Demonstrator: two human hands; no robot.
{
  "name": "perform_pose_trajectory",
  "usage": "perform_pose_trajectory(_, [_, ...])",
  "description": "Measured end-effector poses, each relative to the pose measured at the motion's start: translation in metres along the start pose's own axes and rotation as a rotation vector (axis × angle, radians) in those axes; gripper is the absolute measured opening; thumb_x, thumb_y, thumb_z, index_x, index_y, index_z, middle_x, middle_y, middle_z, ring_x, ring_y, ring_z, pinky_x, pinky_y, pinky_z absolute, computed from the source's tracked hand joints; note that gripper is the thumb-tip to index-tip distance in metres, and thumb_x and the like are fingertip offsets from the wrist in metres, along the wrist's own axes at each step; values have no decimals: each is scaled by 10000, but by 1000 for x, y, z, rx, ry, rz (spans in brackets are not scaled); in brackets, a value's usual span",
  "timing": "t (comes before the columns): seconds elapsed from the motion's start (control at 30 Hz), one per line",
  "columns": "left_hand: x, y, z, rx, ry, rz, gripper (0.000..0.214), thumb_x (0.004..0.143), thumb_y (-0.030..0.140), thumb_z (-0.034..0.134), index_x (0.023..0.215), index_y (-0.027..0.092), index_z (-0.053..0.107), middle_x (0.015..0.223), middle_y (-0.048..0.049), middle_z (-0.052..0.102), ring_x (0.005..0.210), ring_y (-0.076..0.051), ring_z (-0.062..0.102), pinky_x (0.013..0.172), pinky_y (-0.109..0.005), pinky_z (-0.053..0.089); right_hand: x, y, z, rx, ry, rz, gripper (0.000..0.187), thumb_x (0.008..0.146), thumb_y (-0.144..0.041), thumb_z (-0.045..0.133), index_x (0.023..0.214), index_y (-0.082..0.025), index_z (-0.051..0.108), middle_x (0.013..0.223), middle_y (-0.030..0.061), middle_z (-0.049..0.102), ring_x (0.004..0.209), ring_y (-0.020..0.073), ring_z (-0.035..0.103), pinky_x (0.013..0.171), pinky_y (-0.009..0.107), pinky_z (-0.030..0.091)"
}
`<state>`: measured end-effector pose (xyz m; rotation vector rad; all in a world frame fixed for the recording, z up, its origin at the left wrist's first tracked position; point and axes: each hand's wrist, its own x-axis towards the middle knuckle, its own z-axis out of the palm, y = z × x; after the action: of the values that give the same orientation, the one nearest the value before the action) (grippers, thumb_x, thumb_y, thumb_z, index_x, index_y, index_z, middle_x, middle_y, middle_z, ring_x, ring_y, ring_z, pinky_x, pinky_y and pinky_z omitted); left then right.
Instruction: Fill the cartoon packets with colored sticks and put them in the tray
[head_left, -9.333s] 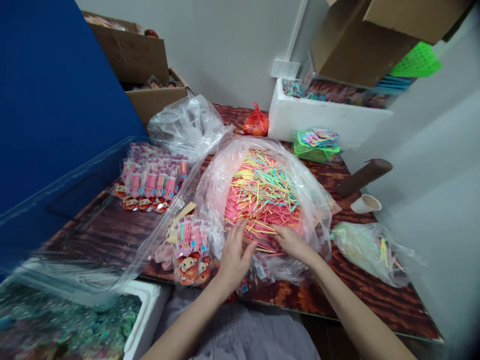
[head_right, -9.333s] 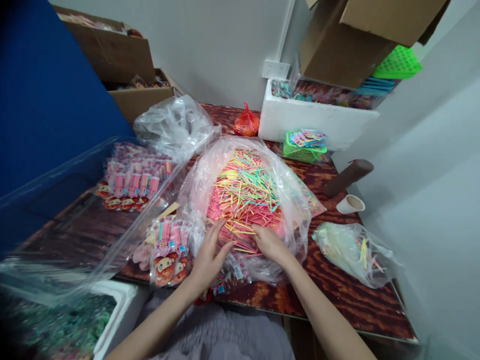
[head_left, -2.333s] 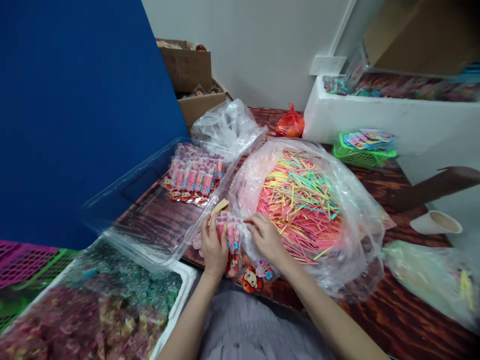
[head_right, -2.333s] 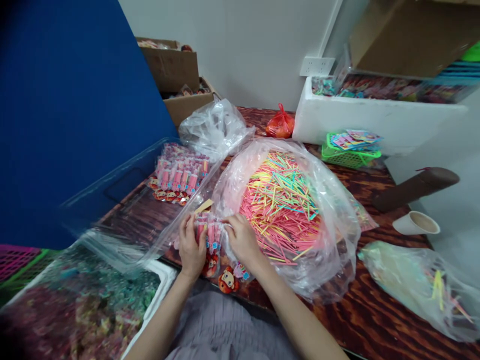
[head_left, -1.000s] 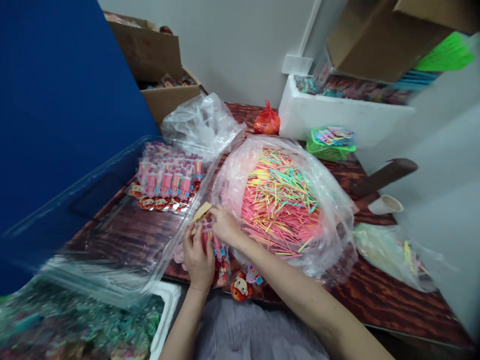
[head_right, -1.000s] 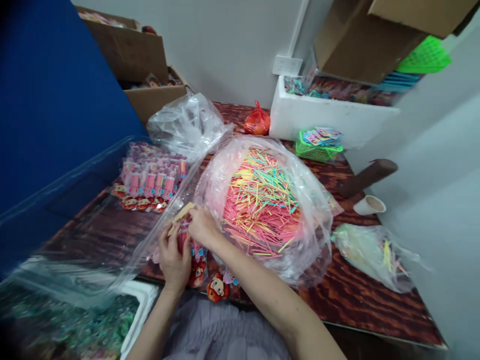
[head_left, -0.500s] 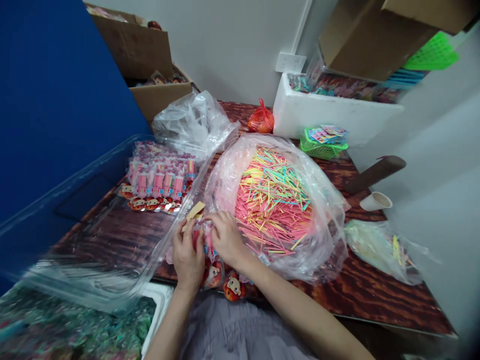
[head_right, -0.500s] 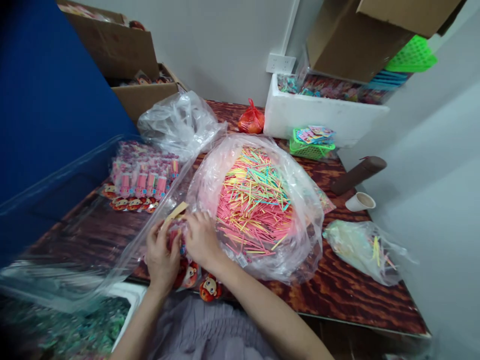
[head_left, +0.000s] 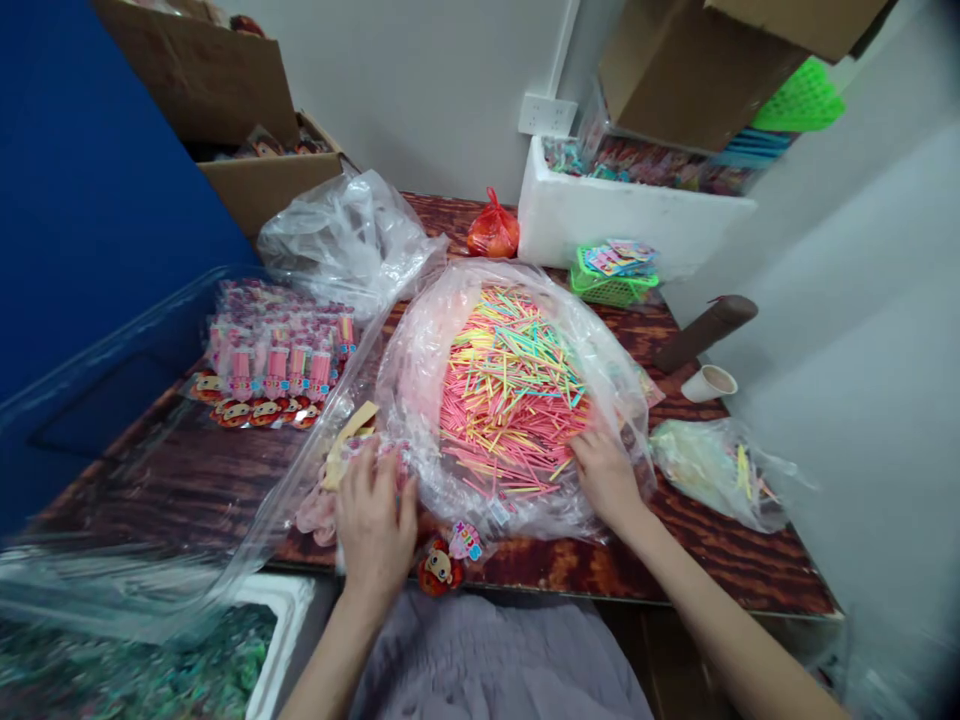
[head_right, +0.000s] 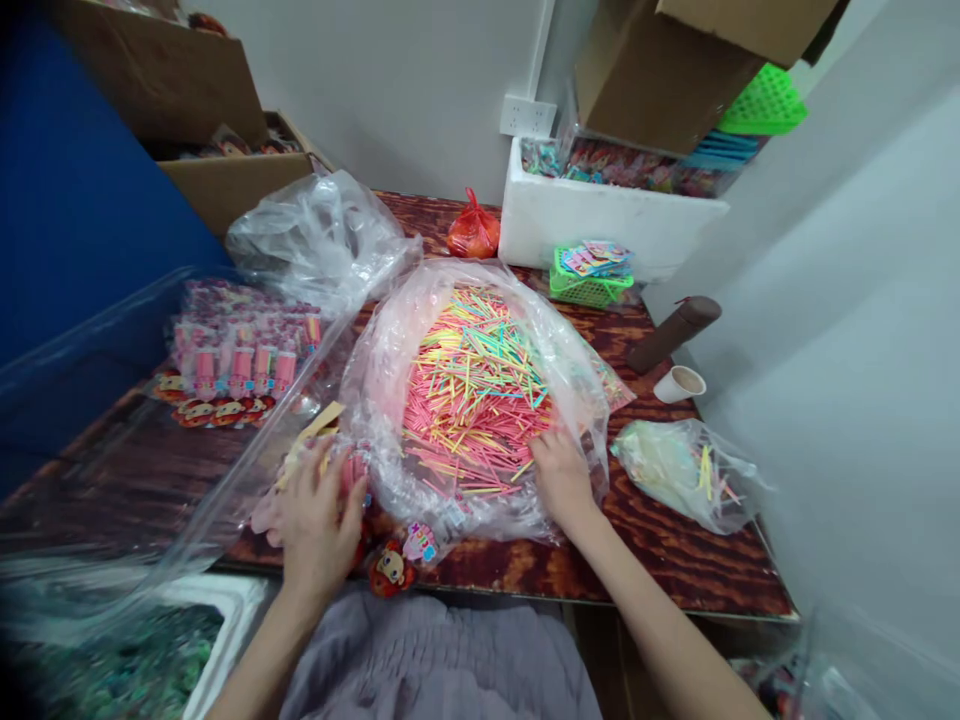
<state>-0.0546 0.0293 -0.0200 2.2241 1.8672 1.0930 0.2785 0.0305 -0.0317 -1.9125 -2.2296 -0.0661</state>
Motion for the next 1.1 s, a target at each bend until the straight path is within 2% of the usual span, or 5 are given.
perform_pose_trajectory(0.27, [-41,38,33,-49,-430,173,371,881,252,592,1241,174,543,1060,-99,635,955,-285,564,809,-430,479,19,-5,-10,-258,-159,-225,199,838,-74,526,852,-175,698,890,162,629,895,309,488,768,418,354])
perform_pose_trajectory(0.53, [-37,41,35,-269,-403,82,199,945,201,479,779,189,588,785,-45,600,792,-213,543,715,-335,426,16,-2,-2,-312,-150,-292,216,878,-92,473,918,-157,675,916,153,642,882,298,488,795,409,324])
perform_pose_trajectory(0.77, [-26,42,26,-532,-367,-113,243,948,275,469,739,203,569,751,-20,599,760,-185,558,699,-296,407,11,-2,0,-100,-17,-206,253,904,-100,417,943,-178,655,848,92,672,851,241,541,945,394,303])
perform_pose_trajectory(0.97, [-17,33,23,-691,-415,-367,344,922,370,475,625,198,460,620,35,463,612,-135,460,588,-247,351,17,-1,5,107,-43,-118,266,888,-103,398,960,-155,649,855,109,705,826,233,603,845,358,390])
perform_pose_trajectory(1.1, [-14,29,22,-892,-404,-524,190,838,371,595,882,186,599,664,50,518,624,-125,491,599,-229,385,21,-7,-7,547,-23,79,202,912,-217,427,853,-196,619,826,87,697,794,230,630,756,340,461])
